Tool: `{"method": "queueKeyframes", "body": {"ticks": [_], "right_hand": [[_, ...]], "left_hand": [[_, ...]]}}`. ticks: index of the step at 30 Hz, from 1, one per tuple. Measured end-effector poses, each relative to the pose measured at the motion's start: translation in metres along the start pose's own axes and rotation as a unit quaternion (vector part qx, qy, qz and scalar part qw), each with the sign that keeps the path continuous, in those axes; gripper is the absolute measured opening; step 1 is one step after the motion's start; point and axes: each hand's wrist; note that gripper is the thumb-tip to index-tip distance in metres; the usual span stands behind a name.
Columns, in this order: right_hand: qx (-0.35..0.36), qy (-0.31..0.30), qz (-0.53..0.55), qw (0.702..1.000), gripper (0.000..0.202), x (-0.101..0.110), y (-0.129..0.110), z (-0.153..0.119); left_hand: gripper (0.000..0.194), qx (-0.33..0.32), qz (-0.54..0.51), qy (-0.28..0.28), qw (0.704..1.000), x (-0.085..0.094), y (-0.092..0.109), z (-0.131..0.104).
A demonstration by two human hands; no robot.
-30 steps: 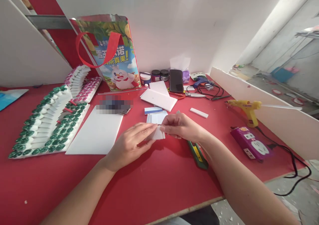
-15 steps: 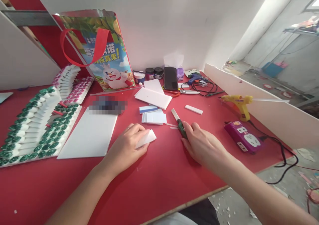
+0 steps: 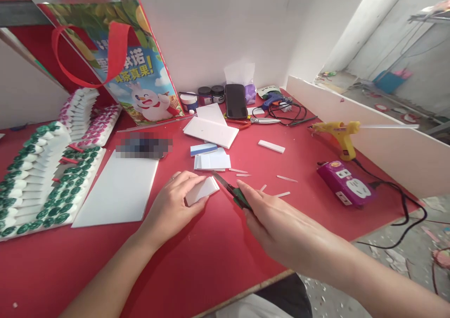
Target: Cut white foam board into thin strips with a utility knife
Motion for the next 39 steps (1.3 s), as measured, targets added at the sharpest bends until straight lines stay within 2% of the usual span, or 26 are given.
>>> {"method": "queueKeyframes", "body": {"ticks": [11,22,28,35,39], "right_hand": [[-0.003,-0.052,-0.076,0.996,0.064,-0.003,-0.019,0.009],[0.058,0.012,-0.105,0.993,0.066,-0.006,-0.018,0.008],[0.095,-0.061,-0.202,0.973,0.087,-0.006,-0.024,0.014],[0.161,-0.061,-0.305,0.937,0.095,-0.009,-0.026,0.011],[0.145,-0.077,-0.324,0.932,0.095,-0.005,-0.027,0.006]], "left_hand": [[0.029,-0.014,0.017,0.012,1.000,-0.001,0.003,0.000],[0.027,-0.017,0.014,0.020,1.000,-0.002,0.006,0.000],[0.025,-0.009,0.031,0.019,0.999,-0.004,0.008,-0.001],[0.023,0.007,0.050,0.031,0.998,-0.007,0.011,-0.003],[0.020,-0.004,0.056,0.039,0.998,-0.008,0.011,-0.004]]}}
Point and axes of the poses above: each hand's wrist, its own z-axis towards the middle knuckle, its own x-axis out of the back of the hand, y = z × x, and after that the axes turned 12 degrees about y, right-handed
